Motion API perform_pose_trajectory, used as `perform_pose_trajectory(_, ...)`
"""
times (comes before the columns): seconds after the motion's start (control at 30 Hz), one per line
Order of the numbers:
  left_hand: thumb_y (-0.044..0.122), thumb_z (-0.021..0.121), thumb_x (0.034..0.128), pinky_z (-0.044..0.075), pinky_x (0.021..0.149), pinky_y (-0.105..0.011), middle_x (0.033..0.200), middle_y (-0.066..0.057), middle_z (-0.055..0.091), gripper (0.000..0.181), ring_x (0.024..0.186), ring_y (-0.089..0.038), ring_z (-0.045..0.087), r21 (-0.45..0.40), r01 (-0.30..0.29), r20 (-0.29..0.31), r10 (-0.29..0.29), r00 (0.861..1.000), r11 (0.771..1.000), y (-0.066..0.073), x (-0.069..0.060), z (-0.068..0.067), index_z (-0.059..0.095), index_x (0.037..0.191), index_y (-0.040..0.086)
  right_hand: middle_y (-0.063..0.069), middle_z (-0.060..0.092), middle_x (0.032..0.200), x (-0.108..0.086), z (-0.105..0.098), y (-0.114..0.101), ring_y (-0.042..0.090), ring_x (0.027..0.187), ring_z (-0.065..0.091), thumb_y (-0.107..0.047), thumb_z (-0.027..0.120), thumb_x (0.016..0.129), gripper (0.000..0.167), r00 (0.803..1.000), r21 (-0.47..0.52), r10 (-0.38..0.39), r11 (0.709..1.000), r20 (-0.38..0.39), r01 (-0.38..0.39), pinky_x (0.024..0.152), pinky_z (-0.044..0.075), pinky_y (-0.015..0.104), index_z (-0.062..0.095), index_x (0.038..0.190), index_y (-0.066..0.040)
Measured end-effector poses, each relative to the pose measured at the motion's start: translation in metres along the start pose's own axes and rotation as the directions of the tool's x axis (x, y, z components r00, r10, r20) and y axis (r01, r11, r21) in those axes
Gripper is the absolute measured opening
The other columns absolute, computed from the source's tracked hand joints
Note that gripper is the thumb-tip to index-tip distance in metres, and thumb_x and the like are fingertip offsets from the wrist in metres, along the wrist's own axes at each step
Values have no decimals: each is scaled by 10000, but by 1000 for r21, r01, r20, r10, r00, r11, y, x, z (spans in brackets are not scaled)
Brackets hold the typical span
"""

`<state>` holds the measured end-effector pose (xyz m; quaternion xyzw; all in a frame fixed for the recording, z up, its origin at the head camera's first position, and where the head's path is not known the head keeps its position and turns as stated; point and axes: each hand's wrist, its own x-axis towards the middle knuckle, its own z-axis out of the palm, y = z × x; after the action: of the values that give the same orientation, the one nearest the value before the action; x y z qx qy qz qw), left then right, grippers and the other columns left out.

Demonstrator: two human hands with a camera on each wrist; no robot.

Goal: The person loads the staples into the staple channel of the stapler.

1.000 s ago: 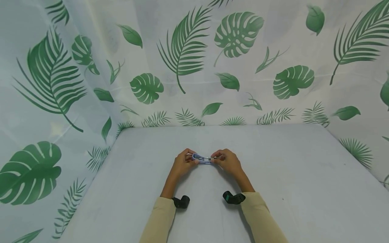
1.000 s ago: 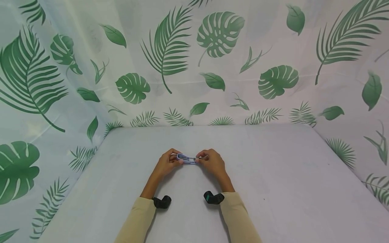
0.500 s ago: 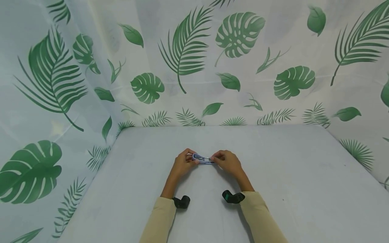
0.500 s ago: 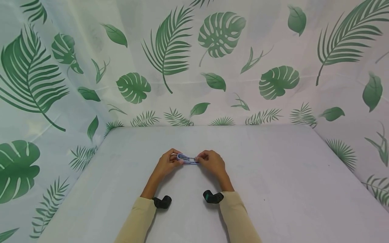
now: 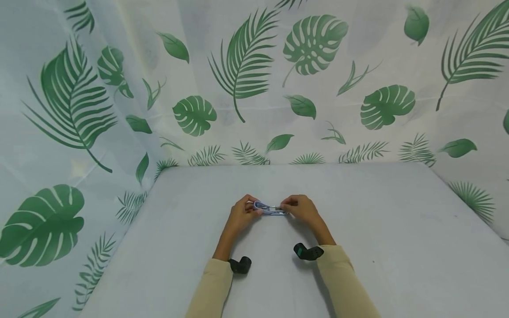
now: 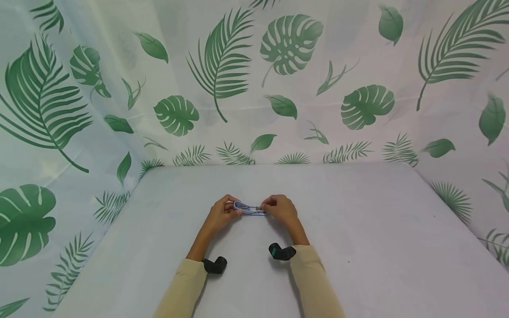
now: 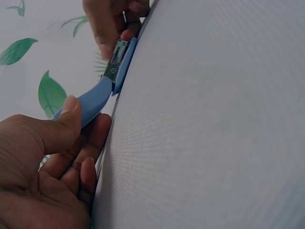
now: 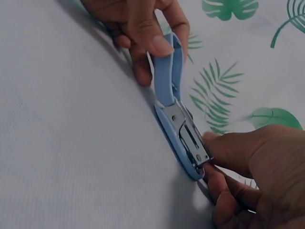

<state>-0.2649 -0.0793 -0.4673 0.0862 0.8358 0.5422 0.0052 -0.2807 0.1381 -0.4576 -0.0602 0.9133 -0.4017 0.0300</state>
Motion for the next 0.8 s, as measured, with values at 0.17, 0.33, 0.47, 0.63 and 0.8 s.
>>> perform_pose_trajectory(0.17,58,725,867,538,810,-324,1069,-140,738,256,903,-161,687,14,-17,-2,17,1000,1000,2,0,-2,611,1097,54,94,709,964,0,-4,5,160,776,571,-229,677,924,220,998,43,-49,998,45,47,664,432,271,717,1044,-49)
perform_pose_trajectory(0.33,46,722,866,546,827,-350,1071,-161,734,264,944,-214,702,8,-34,-11,34,999,999,4,1,-3,612,1106,41,62,673,918,-1,-4,4,149,782,552,-189,772,832,231,997,-8,-72,997,42,72,686,412,273,705,1025,-80)
perform_pose_trajectory(0.47,58,715,876,551,848,-356,1106,-171,723,283,981,-243,701,4,-30,-18,30,999,1000,3,1,-1,609,1136,28,30,663,904,-2,-2,2,155,791,557,-214,794,806,236,998,-72,-57,996,-3,56,689,399,284,710,1007,-124)
perform_pose_trajectory(0.63,68,700,888,537,910,-368,1165,-187,700,305,1084,-277,682,-70,-2,-25,1,1000,998,1,-1,0,617,1175,7,16,675,912,-3,3,4,143,770,560,-253,794,810,246,999,-89,-42,995,-22,40,665,390,282,721,1020,-146)
perform_pose_trajectory(0.8,43,653,918,548,871,-307,1179,-192,692,297,1044,-273,694,-168,-3,7,4,1000,986,1,-1,0,613,1207,-12,-3,676,884,-4,6,6,128,735,559,-261,790,815,234,998,-113,-44,993,-46,39,636,387,277,730,1017,-161)
